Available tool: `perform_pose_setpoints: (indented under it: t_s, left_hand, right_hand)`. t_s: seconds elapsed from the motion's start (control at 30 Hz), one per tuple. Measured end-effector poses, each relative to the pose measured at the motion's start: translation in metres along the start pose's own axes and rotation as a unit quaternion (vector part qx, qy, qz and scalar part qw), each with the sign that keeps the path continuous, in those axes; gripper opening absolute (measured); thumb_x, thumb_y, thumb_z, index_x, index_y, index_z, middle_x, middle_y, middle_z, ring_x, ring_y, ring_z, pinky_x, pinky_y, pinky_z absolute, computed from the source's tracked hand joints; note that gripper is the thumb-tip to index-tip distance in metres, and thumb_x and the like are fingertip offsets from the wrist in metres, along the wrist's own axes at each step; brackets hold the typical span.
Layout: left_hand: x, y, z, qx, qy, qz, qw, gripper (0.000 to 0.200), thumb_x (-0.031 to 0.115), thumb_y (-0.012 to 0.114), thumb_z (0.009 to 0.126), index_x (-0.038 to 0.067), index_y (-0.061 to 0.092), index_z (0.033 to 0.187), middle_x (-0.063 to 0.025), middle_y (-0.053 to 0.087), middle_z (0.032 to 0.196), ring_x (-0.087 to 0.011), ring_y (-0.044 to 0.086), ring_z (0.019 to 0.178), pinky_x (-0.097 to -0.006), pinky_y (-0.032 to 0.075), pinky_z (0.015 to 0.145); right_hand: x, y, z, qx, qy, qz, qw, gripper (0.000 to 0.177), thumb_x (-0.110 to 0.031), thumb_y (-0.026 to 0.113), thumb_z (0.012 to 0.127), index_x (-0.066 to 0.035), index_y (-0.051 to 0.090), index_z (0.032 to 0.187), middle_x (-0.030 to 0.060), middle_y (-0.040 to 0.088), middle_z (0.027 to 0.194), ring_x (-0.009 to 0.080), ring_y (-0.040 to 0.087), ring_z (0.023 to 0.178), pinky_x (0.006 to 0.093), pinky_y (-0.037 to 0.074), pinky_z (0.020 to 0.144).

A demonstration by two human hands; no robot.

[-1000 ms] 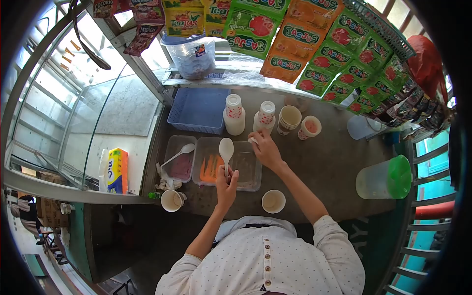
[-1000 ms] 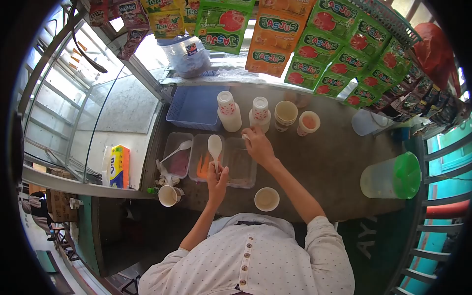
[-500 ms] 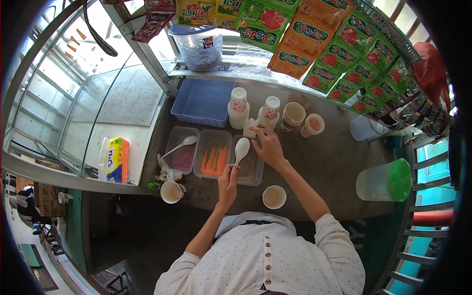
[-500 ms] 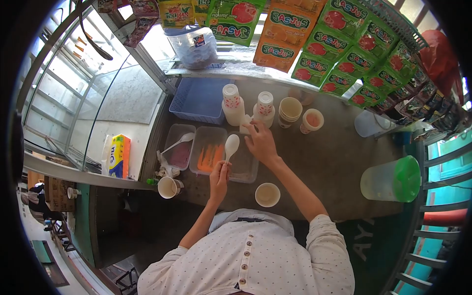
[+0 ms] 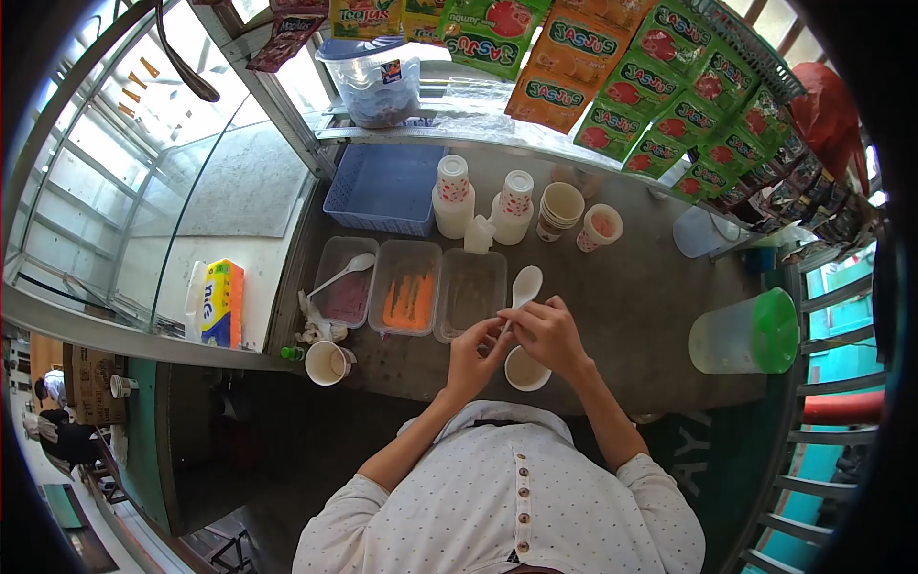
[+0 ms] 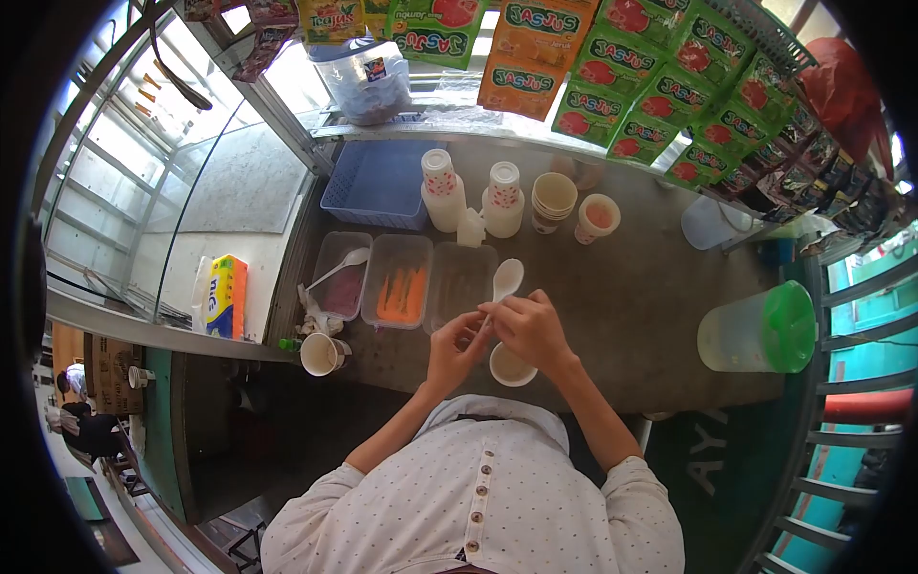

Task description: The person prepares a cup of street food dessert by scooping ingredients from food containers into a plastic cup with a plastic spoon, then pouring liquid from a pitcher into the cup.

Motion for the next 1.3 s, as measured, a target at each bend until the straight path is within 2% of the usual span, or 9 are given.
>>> perform_pose_setpoints:
  t_s: [0.03,0.17,0.23,0.33,0.43,0.63,0.83,1.0,1.3]
  left_hand:
    - [0.011,0.001,-0.002,0.0,0.066,0.047,0.997,0.024,0.015,0.061,0.089,0.0,0.061,0.108,-0.0031,0.063,0.083,-0.0057,0.059,0.07,-0.0184,0.043,0.05]
    - [0.014,0.0,-0.007,-0.055,0.073,0.052,0.994,0.034,0.021,0.067,0.084,0.004,0.061,0.113,-0.0051,0.061,0.082,-0.0102,0.059,0.076,-0.0231,0.047,0.058]
    - [0.012,0.004,-0.011,-0.11,0.089,-0.051,0.989,0.057,0.031,0.076,0.075,0.008,0.054,0.122,-0.0095,0.056,0.103,-0.0177,0.055,0.099,-0.03,0.049,0.074]
    - [0.021,0.006,-0.02,-0.113,0.18,0.1,0.972,0.081,0.039,0.081,0.066,0.011,0.042,0.132,-0.0128,0.044,0.123,-0.0265,0.043,0.117,-0.0375,0.045,0.09]
    - [0.016,0.023,-0.03,-0.136,0.226,0.194,0.945,0.094,0.036,0.085,0.061,0.012,0.033,0.136,-0.0145,0.035,0.131,-0.0335,0.034,0.124,-0.0423,0.039,0.098]
    - [-0.01,0.043,-0.037,-0.111,0.156,0.173,0.966,0.089,0.022,0.084,0.063,0.007,0.033,0.134,-0.0178,0.045,0.126,-0.034,0.046,0.118,-0.0414,0.04,0.098]
    - [-0.005,0.008,-0.072,0.107,0.132,0.144,0.975,0.091,0.011,0.083,0.059,0.005,0.031,0.134,-0.0174,0.048,0.123,-0.0343,0.052,0.113,-0.0393,0.044,0.095]
    - [-0.013,-0.04,-0.123,0.293,0.073,0.136,0.944,0.093,0.016,0.085,0.058,0.003,0.032,0.133,-0.0158,0.053,0.115,-0.0316,0.054,0.104,-0.0394,0.044,0.091]
    - [-0.011,-0.105,-0.16,0.398,0.004,0.238,0.886,0.075,0.019,0.085,0.058,0.003,0.05,0.122,-0.0127,0.058,0.103,-0.0305,0.053,0.098,-0.0389,0.045,0.084]
  right_hand:
    - [0.002,-0.005,-0.003,0.015,0.01,-0.009,1.0,0.026,-0.006,0.066,0.074,-0.014,0.067,0.099,-0.0013,0.063,0.073,0.0134,0.058,0.062,0.0289,0.037,0.065]
    - [0.014,-0.024,-0.014,0.058,0.071,-0.007,0.996,0.022,-0.009,0.067,0.075,-0.013,0.066,0.096,0.0004,0.064,0.077,0.0148,0.059,0.062,0.0319,0.038,0.065]
    - [0.028,-0.031,-0.026,0.074,0.132,0.029,0.988,0.019,-0.008,0.064,0.076,-0.012,0.064,0.095,0.0026,0.064,0.078,0.0162,0.06,0.063,0.0328,0.038,0.068]
    - [0.061,-0.053,-0.061,0.251,0.304,0.168,0.903,0.009,-0.012,0.054,0.089,-0.006,0.061,0.09,0.0027,0.057,0.071,0.0104,0.053,0.059,0.0259,0.041,0.057]
    - [0.077,-0.051,-0.085,0.315,0.297,0.298,0.851,0.028,-0.024,0.045,0.096,-0.001,0.059,0.091,0.0005,0.052,0.066,0.0065,0.049,0.056,0.0223,0.041,0.054]
    - [0.081,-0.049,-0.095,0.256,0.328,0.339,0.844,0.032,-0.025,0.038,0.095,-0.003,0.059,0.087,0.0017,0.05,0.067,0.0076,0.048,0.057,0.0213,0.039,0.053]
    - [0.077,-0.024,-0.066,0.193,0.297,0.428,0.831,0.013,-0.016,0.04,0.092,-0.004,0.047,0.095,0.0018,0.048,0.072,0.0077,0.046,0.057,0.0216,0.038,0.052]
    - [0.052,0.01,-0.036,0.104,0.268,0.451,0.845,0.008,-0.014,0.042,0.094,-0.007,0.043,0.094,0.0032,0.05,0.074,0.0076,0.047,0.058,0.0205,0.039,0.052]
    - [0.013,0.063,-0.004,0.027,0.23,0.49,0.841,0.018,-0.017,0.048,0.095,-0.001,0.057,0.1,0.0048,0.062,0.081,0.0046,0.047,0.06,0.0188,0.038,0.053]
Point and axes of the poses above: each hand's wrist, its own z-axis towards the middle knuckle, its own y-axis out of the palm, x = y × z, the point moved 9 cm from there along z, towards the middle knuckle
